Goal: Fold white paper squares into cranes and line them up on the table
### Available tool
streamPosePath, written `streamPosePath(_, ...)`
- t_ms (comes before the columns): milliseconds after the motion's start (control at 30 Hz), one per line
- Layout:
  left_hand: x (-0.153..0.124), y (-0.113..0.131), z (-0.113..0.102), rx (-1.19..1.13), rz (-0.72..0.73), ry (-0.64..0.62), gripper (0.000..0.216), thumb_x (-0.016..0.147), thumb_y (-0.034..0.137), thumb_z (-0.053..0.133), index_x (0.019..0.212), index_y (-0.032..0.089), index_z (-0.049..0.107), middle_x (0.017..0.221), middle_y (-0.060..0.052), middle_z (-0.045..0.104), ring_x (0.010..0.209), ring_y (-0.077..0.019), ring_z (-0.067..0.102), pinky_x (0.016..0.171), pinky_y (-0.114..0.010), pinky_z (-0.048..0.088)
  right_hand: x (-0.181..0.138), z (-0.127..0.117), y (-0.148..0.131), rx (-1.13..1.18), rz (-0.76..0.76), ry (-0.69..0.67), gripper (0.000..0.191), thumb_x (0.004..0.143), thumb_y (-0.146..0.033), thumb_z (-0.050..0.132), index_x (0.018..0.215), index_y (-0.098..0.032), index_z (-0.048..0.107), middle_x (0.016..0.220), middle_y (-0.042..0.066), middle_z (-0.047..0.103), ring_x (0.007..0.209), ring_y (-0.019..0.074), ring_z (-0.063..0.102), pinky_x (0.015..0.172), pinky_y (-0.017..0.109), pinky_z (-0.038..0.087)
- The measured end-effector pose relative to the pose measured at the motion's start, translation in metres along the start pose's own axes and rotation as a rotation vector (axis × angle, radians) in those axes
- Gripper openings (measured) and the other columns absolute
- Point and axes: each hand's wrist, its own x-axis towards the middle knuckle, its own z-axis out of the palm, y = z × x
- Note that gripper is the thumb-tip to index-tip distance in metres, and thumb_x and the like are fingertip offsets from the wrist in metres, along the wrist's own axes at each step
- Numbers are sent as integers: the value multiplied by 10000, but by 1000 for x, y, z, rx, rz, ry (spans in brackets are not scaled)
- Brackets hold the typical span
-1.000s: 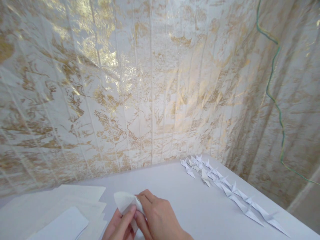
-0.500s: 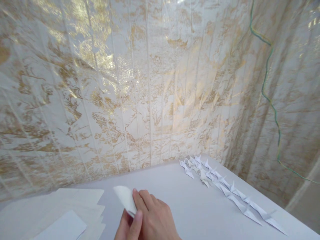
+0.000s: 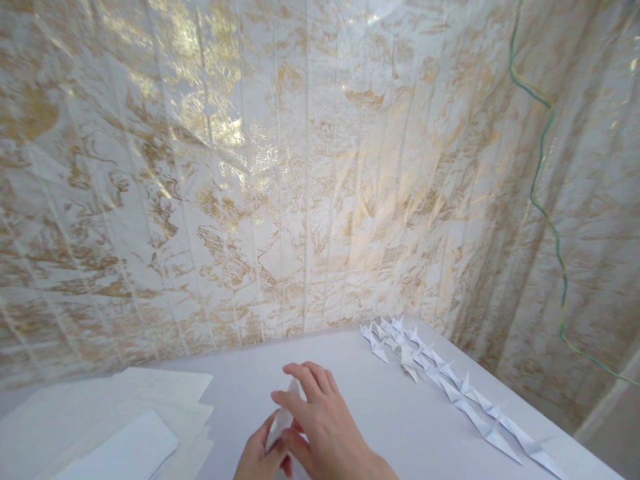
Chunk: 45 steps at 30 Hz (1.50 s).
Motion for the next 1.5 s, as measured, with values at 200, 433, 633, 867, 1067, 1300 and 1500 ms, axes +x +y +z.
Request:
streamPosePath(200, -3, -22, -5, 5, -48, -20, 163, 648, 273, 747, 746, 155, 693, 511, 6, 626, 480, -133, 507, 490, -230, 388, -28, 40, 19, -93, -32, 134, 428, 832, -71, 551, 1241, -195, 536, 1365, 134, 537, 1211, 291, 462, 935, 476, 446)
streamPosePath(433, -4, -37, -11, 50, -107, -41, 190, 608, 293, 698, 737, 155, 681, 555, 14, 627, 554, -165, 545, 590, -287, 443, -42, 61, 24, -34, -136, 246, 444, 834, -60, 481, 1256, -196, 503, 1295, 122, 579, 1141, 275, 490, 898, 439, 414)
streamPosePath(633, -5, -35, -22, 184, -95, -42, 255, 617, 299, 640, 826, 173, 713, 780, -26, 718, 815, -255, 622, 809, -369, 479, -45, 62, 23, 85, -169, 242, 267, 851, -56, 450, 1041, -220, 540, 1246, 77, 575, 1130, 253, 481, 902, 406, 366)
streamPosePath(867, -5, -28, -31, 376, -44, -141, 194, 631, 282, 590, 723, 183, 728, 844, -54, 741, 891, -287, 615, 899, -413, 451, -46, 58, 19, 269, -134, 122, 198, 891, -146, 530, 1052, -238, 462, 1149, 37, 631, 1106, 223, 521, 941, 397, 314)
streamPosePath(1067, -7, -22, -27, 434, -46, -192, 205, 678, 248, 559, 759, 172, 732, 834, -49, 735, 902, -278, 614, 876, -394, 456, -45, 57, 16, 343, -93, 172, 179, 901, -129, 515, 1038, -240, 484, 1057, 16, 641, 1003, 202, 540, 885, 376, 318)
streamPosePath(1300, -6, -19, -21, 390, -5, -286, 261, 728, 299, 588, 892, 159, 734, 929, -63, 735, 925, -274, 626, 897, -395, 472, -45, 55, 16, 381, -52, 187, 75, 919, -157, 527, 926, -228, 550, 1007, 4, 645, 944, 191, 535, 861, 371, 331)
streamPosePath(1500, -8, -15, -13, 391, 103, -280, 383, 847, 484, 560, 1080, 197, 663, 1001, -42, 703, 932, -223, 606, 904, -312, 451, -47, 64, 30, 413, 130, 322, 101, 933, -202, 511, 842, -229, 546, 846, 9, 625, 838, 197, 532, 784, 365, 352)
